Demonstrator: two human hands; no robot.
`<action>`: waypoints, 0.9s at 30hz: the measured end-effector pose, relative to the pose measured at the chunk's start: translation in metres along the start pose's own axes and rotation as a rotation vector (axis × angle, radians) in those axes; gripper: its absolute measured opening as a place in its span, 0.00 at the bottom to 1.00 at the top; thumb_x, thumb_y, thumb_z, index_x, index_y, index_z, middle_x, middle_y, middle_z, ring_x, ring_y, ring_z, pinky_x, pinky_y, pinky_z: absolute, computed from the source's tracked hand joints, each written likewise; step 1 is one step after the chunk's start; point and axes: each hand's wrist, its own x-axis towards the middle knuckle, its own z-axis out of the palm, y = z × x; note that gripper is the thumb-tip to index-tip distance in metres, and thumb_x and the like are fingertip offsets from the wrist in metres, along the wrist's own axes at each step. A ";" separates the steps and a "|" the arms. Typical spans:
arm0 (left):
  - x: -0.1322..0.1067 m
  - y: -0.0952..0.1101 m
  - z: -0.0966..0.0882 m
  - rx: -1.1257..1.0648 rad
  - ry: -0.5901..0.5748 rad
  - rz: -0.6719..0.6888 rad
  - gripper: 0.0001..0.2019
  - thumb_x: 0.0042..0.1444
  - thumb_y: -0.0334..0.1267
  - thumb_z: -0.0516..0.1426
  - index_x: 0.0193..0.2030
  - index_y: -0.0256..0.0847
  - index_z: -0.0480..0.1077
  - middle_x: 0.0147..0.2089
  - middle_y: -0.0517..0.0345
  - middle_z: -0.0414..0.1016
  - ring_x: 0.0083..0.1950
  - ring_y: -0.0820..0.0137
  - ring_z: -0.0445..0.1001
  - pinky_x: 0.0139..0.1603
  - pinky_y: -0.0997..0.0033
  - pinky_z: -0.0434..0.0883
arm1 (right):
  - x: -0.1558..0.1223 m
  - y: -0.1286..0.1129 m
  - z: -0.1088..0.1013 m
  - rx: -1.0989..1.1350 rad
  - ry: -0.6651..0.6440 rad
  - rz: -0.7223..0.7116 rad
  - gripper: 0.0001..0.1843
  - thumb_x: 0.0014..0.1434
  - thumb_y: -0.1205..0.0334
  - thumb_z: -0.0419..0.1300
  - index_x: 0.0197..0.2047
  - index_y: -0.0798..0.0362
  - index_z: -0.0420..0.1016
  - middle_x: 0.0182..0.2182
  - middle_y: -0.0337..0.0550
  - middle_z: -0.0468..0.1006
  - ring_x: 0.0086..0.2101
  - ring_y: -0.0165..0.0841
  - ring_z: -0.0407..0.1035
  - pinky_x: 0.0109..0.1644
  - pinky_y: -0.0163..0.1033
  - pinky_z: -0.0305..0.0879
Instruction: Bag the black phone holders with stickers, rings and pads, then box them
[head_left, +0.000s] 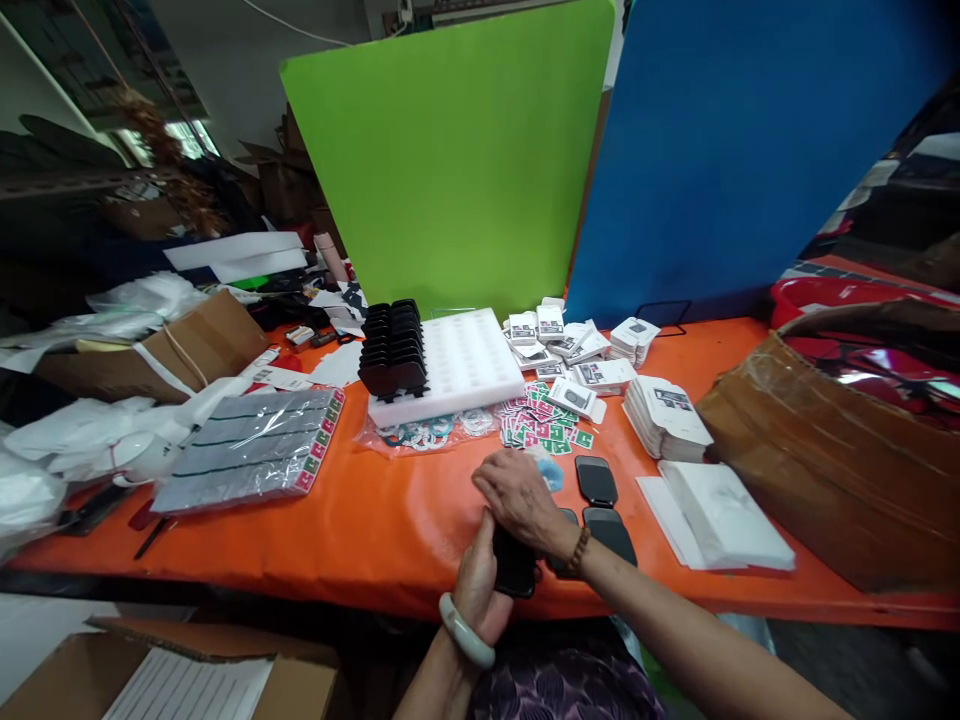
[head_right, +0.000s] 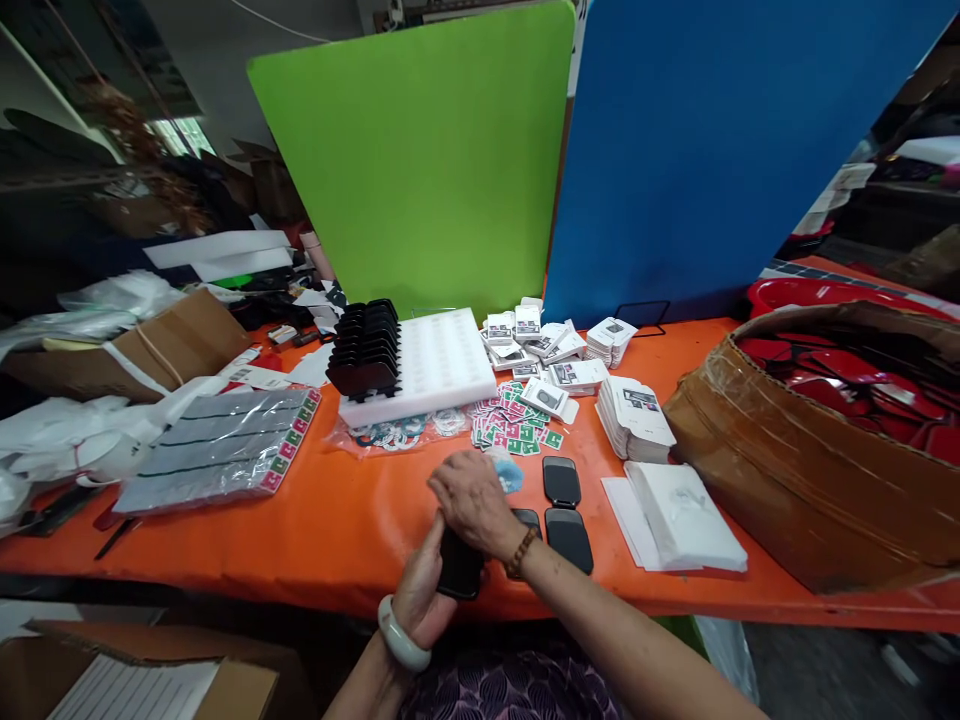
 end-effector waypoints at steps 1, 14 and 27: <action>-0.003 0.000 -0.001 0.035 0.008 -0.020 0.15 0.62 0.47 0.52 0.37 0.35 0.69 0.27 0.54 0.74 0.27 0.68 0.73 0.27 0.70 0.69 | 0.005 0.008 -0.002 0.048 -0.023 0.109 0.15 0.64 0.59 0.49 0.30 0.51 0.73 0.33 0.45 0.76 0.38 0.36 0.67 0.47 0.43 0.59; -0.008 0.008 -0.010 -0.022 -0.028 -0.115 0.17 0.64 0.48 0.46 0.43 0.36 0.65 0.36 0.51 0.75 0.27 0.68 0.73 0.25 0.69 0.67 | -0.016 0.050 -0.034 0.869 -0.326 0.592 0.18 0.49 0.46 0.64 0.29 0.54 0.70 0.20 0.34 0.69 0.20 0.27 0.60 0.23 0.33 0.54; -0.012 0.015 -0.024 -0.275 0.152 -0.062 0.18 0.67 0.37 0.43 0.29 0.36 0.68 0.25 0.55 0.74 0.25 0.72 0.74 0.30 0.71 0.71 | -0.061 -0.024 -0.012 0.255 0.070 -0.090 0.08 0.62 0.67 0.53 0.33 0.54 0.71 0.27 0.42 0.74 0.28 0.31 0.67 0.32 0.34 0.60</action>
